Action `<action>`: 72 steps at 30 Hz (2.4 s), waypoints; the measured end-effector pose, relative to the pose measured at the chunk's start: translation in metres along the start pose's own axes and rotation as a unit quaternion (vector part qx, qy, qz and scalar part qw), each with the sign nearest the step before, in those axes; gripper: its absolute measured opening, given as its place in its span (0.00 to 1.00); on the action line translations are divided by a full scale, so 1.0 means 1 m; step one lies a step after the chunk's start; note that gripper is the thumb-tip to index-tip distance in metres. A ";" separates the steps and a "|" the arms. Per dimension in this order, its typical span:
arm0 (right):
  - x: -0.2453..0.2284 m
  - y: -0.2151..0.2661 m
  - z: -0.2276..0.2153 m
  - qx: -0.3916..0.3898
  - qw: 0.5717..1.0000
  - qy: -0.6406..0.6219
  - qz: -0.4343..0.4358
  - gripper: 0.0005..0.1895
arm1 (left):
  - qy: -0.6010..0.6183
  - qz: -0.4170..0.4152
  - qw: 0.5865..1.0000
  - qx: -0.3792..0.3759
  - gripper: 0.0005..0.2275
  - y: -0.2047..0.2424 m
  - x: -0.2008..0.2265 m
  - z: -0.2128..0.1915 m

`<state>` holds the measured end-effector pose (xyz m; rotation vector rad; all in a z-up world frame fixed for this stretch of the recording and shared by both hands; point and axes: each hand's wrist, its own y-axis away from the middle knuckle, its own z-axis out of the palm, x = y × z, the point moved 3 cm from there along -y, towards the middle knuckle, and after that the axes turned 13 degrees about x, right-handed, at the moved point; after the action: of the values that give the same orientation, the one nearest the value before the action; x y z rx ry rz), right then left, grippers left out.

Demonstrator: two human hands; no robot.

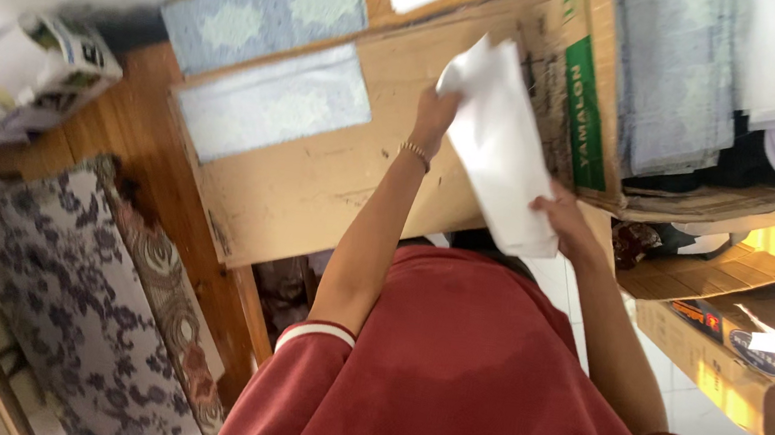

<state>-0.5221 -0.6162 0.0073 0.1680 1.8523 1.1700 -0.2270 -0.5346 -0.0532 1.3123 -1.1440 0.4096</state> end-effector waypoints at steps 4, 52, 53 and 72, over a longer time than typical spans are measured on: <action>0.005 0.025 -0.004 -0.005 0.994 0.100 0.044 0.37 | 0.006 -0.034 0.999 -0.003 0.20 0.006 -0.040 -0.006; -0.097 -0.191 0.069 0.130 0.951 0.098 -0.263 0.23 | -0.120 0.325 0.922 0.170 0.25 -0.056 0.062 -0.028; -0.101 -0.172 0.064 0.138 0.924 0.133 -0.330 0.23 | -0.117 0.293 0.936 0.154 0.23 -0.028 0.041 -0.050; -0.171 0.011 0.429 -0.021 0.646 0.339 -0.684 0.24 | -0.075 0.043 0.933 0.349 0.14 0.084 -0.039 -0.358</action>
<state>-0.1067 -0.4227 0.0624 -1.6450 1.7380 0.0871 -0.1603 -0.1769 0.0138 1.9375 -1.2361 0.8443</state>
